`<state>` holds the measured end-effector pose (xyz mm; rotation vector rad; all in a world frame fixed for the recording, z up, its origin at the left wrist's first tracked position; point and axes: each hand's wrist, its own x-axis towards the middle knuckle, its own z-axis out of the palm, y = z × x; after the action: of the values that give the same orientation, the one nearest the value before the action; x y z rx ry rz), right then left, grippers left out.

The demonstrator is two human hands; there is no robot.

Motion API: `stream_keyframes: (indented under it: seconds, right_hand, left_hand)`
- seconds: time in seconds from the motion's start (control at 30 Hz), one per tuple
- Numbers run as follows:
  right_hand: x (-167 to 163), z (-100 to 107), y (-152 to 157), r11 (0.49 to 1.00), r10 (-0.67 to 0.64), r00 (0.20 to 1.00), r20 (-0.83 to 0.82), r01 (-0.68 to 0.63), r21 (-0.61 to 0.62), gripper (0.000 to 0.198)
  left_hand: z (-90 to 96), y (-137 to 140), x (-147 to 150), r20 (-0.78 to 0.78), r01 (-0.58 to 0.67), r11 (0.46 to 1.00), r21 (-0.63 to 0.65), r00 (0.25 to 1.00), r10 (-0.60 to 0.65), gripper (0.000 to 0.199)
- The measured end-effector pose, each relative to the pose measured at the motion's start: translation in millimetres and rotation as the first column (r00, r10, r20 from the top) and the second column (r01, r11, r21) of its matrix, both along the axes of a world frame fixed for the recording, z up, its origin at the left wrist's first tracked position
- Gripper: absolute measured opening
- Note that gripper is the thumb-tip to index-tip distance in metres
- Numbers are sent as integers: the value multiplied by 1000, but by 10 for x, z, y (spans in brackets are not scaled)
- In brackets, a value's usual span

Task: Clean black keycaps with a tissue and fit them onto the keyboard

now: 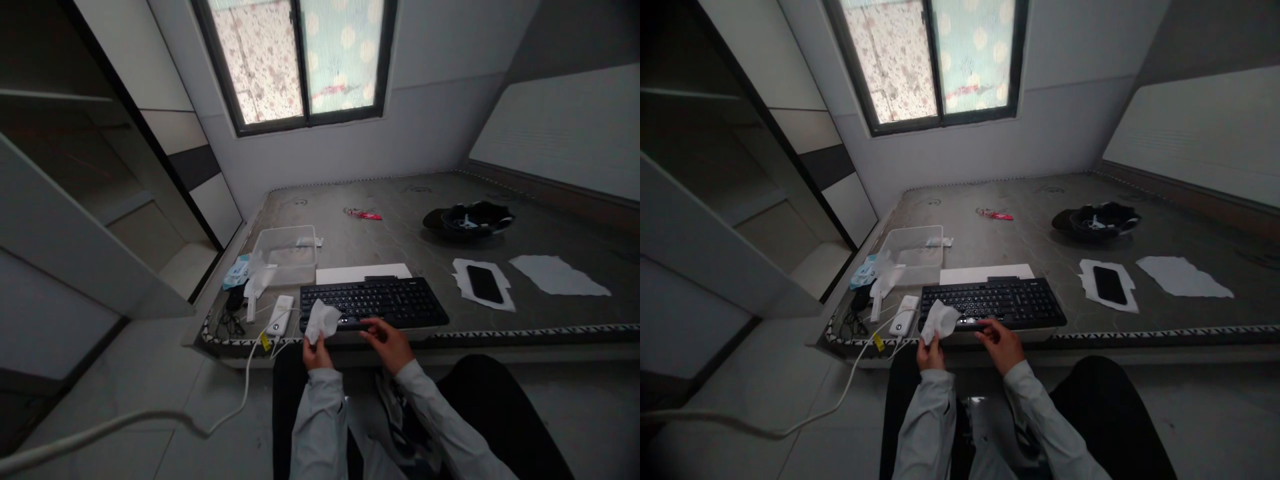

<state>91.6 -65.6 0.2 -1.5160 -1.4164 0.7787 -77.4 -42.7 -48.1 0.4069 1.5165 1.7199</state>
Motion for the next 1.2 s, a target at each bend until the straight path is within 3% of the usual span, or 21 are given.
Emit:
stream_keyframes:
  seconds: [0.13,0.3,0.37,0.47,0.57,0.67,0.9,1.2]
  right_hand:
    - [-37,36,72,996,48,993,-110,-57,-76,27]
    - [-139,61,277,981,87,953,-289,-133,-142,29]
    - [-161,79,381,981,107,971,-212,-138,-139,27]
    - [-157,97,548,990,138,989,61,-136,-45,22]
    - [-139,64,713,989,123,949,289,-141,41,20]
    - [-134,-16,847,991,113,905,411,-134,23,21]
    - [-150,-141,935,992,127,896,426,-119,-46,22]
    - [-193,-77,896,995,73,917,391,-42,-86,16]
  left_hand:
    - [-28,-2,-44,42,-115,993,33,993,114,37]
    - [-99,0,-91,34,-108,991,79,994,105,36]
    - [-116,5,-111,34,-89,995,55,996,87,38]
    - [-114,13,-132,8,-62,998,6,998,62,40]
    - [-92,11,-133,-20,-71,997,-17,997,70,39]
    - [-75,-7,-125,-23,-83,997,-2,996,83,39]
    - [-89,-36,-135,19,-65,998,-16,998,65,38]
    - [-143,-8,-141,5,-67,998,11,998,66,38]
